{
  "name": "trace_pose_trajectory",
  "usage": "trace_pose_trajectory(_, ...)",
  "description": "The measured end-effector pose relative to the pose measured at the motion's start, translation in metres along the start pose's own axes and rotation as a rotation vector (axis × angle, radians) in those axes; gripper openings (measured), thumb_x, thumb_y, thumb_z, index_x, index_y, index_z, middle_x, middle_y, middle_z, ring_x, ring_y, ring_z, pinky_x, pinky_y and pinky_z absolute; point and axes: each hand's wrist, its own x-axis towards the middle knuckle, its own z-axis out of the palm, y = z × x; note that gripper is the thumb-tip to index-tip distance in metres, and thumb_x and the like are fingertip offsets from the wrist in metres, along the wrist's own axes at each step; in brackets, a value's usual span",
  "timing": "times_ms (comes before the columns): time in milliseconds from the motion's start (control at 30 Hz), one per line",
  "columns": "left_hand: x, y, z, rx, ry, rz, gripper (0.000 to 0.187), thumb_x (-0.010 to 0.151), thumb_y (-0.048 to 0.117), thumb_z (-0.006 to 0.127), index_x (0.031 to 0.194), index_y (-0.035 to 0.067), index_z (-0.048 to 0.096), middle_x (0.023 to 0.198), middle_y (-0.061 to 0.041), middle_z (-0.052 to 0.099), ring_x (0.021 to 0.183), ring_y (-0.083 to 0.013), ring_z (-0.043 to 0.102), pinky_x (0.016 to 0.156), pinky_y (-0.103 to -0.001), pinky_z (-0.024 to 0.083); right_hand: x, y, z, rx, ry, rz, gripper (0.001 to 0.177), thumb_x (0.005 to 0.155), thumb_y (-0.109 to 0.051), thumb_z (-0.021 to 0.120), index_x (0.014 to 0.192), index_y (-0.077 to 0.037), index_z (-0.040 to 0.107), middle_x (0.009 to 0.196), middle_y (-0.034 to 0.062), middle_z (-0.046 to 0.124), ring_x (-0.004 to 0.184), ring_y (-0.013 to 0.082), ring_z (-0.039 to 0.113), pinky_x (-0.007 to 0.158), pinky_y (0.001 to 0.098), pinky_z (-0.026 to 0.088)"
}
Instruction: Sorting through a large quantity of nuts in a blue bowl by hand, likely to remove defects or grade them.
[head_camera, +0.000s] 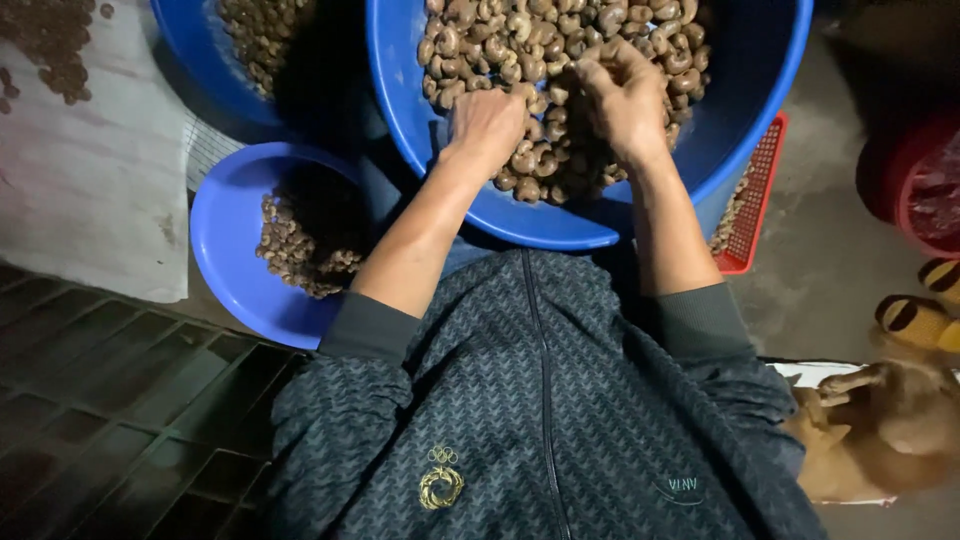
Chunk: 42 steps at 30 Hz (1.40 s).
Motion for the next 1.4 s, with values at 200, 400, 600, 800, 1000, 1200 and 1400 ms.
trace_pose_trajectory(200, -0.01, 0.001, -0.043, -0.197, -0.212, -0.079, 0.049, 0.092, 0.0, 0.066, 0.139, 0.008, 0.061, 0.06, 0.004, 0.038, 0.049, -0.014, 0.038, 0.05, -0.031, 0.043, -0.003, 0.003, 0.005, -0.296, -0.035, -0.112, 0.01, 0.104, -0.01, 0.062, 0.108, -0.004, 0.068, 0.091, 0.002, 0.07, 0.076, 0.0086, 0.062, 0.069, 0.0211, 0.054)
trace_pose_trajectory(400, -0.031, 0.012, -0.097, -0.538, 0.004, -0.071, 0.022, 0.095, 0.025, 0.075, 0.091, 0.008, 0.061, 0.064, 0.002, 0.054, 0.046, -0.0113, 0.045, 0.045, -0.031, 0.044, -0.025, -0.046, 0.031, -0.053, -0.056, 0.45, 0.051, 0.107, -0.049, 0.037, 0.11, -0.005, 0.062, 0.079, 0.0026, 0.064, 0.059, 0.0094, 0.061, 0.05, 0.0212, 0.058)
trace_pose_trajectory(600, -0.038, 0.033, -0.11, -0.439, -0.072, 0.024, 0.022, 0.092, 0.009, 0.075, 0.108, 0.003, 0.06, 0.071, -0.003, 0.065, 0.048, -0.0125, 0.054, 0.047, -0.027, 0.056, -0.035, -0.036, 0.059, 0.259, -0.163, 0.467, 0.077, 0.096, -0.053, 0.032, 0.147, 0.004, 0.043, 0.148, 0.0292, 0.051, 0.109, 0.032, 0.07, 0.083, 0.0403, 0.07)
trace_pose_trajectory(800, -0.045, 0.055, -0.116, -0.637, 0.382, 0.019, 0.017, 0.092, 0.006, 0.067, 0.099, 0.003, 0.052, 0.083, -0.013, 0.064, 0.06, -0.0259, 0.064, 0.05, -0.04, 0.054, -0.03, 0.018, 0.065, 0.655, -0.046, 0.57, 0.038, 0.1, -0.037, 0.05, 0.125, -0.014, 0.069, 0.111, 0.0094, 0.068, 0.088, 0.0194, 0.061, 0.068, 0.032, 0.054)
trace_pose_trajectory(1000, -0.054, 0.09, -0.115, -0.677, 0.652, 0.006, 0.009, 0.094, 0.009, 0.065, 0.1, 0.005, 0.06, 0.095, -0.008, 0.055, 0.079, -0.022, 0.054, 0.068, -0.036, 0.047, -0.02, 0.06, 0.057, 1.118, -0.084, 0.272, 0.014, 0.103, -0.02, 0.058, 0.096, -0.01, 0.066, 0.082, -0.0012, 0.063, 0.07, 0.007, 0.053, 0.058, 0.0219, 0.042)
trace_pose_trajectory(1200, -0.05, 0.09, -0.127, -0.85, 0.761, 0.187, 0.013, 0.089, -0.002, 0.069, 0.101, 0.0, 0.065, 0.103, -0.011, 0.065, 0.093, -0.0259, 0.063, 0.085, -0.037, 0.057, -0.024, 0.018, 0.045, 1.061, -0.002, 0.38, 0.045, 0.099, -0.039, 0.054, 0.119, 0.0, 0.067, 0.11, 0.0164, 0.065, 0.1, 0.0261, 0.061, 0.084, 0.0359, 0.052)
trace_pose_trajectory(1400, -0.023, 0.048, -0.096, -0.848, 0.663, 0.06, 0.01, 0.1, 0.009, 0.057, 0.107, 0.003, 0.062, 0.098, -0.011, 0.067, 0.085, -0.0221, 0.066, 0.076, -0.035, 0.059, -0.05, -0.041, -0.021, 1.093, 0.055, 0.283, 0.027, 0.091, -0.026, 0.068, 0.098, 0.0, 0.07, 0.088, 0.012, 0.07, 0.068, 0.0188, 0.067, 0.048, 0.023, 0.049)
